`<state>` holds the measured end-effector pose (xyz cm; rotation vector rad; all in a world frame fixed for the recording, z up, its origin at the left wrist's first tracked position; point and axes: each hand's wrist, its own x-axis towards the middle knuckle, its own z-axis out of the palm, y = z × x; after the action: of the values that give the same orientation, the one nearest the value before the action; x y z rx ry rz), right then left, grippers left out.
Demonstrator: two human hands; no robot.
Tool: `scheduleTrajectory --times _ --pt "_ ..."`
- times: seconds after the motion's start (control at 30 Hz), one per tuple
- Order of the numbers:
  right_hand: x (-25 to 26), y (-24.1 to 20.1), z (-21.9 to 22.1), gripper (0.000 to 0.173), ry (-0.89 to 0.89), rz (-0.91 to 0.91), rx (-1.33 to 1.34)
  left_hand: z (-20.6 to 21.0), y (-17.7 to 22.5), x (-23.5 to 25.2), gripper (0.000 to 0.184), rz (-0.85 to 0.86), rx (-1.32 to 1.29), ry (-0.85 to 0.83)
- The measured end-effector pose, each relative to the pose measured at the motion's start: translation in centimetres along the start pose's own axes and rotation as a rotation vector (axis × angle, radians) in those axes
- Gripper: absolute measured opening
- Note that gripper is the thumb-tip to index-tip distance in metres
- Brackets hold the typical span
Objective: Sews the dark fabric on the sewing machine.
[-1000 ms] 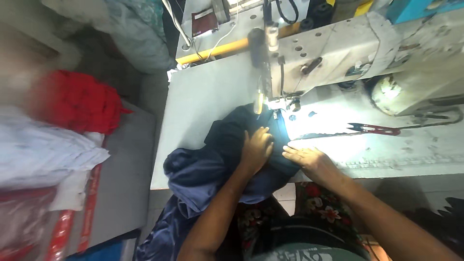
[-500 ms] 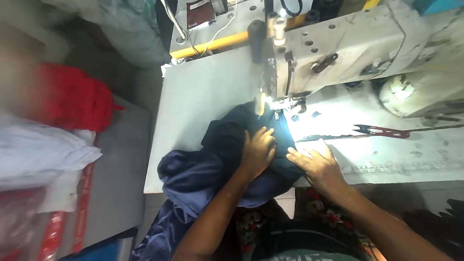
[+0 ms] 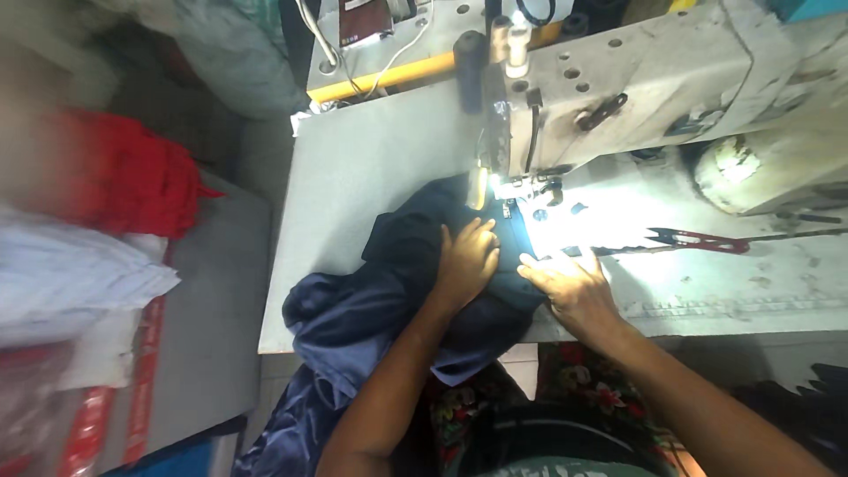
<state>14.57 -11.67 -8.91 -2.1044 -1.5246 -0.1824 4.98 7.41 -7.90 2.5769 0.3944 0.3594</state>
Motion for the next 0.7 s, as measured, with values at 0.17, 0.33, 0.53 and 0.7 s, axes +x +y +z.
scheduleTrajectory --times 0.17,0.33,0.53,0.7 --pt "0.9 0.1 0.3 0.035 -0.021 0.014 -0.012 -0.1 -0.9 1.0 0.019 -0.015 0.002 -0.014" --pt "1.9 0.1 0.5 0.034 -0.011 0.026 -0.053 -0.1 -1.5 1.8 0.019 -0.017 0.001 -0.002" --pt "3.0 0.6 1.0 0.032 0.000 0.019 -0.062 0.0 -2.3 2.8 0.019 -0.021 0.009 0.003" --pt "3.8 1.2 1.5 0.032 0.014 0.034 -0.031 -0.3 -2.7 3.9 0.023 -0.056 0.019 -0.028"
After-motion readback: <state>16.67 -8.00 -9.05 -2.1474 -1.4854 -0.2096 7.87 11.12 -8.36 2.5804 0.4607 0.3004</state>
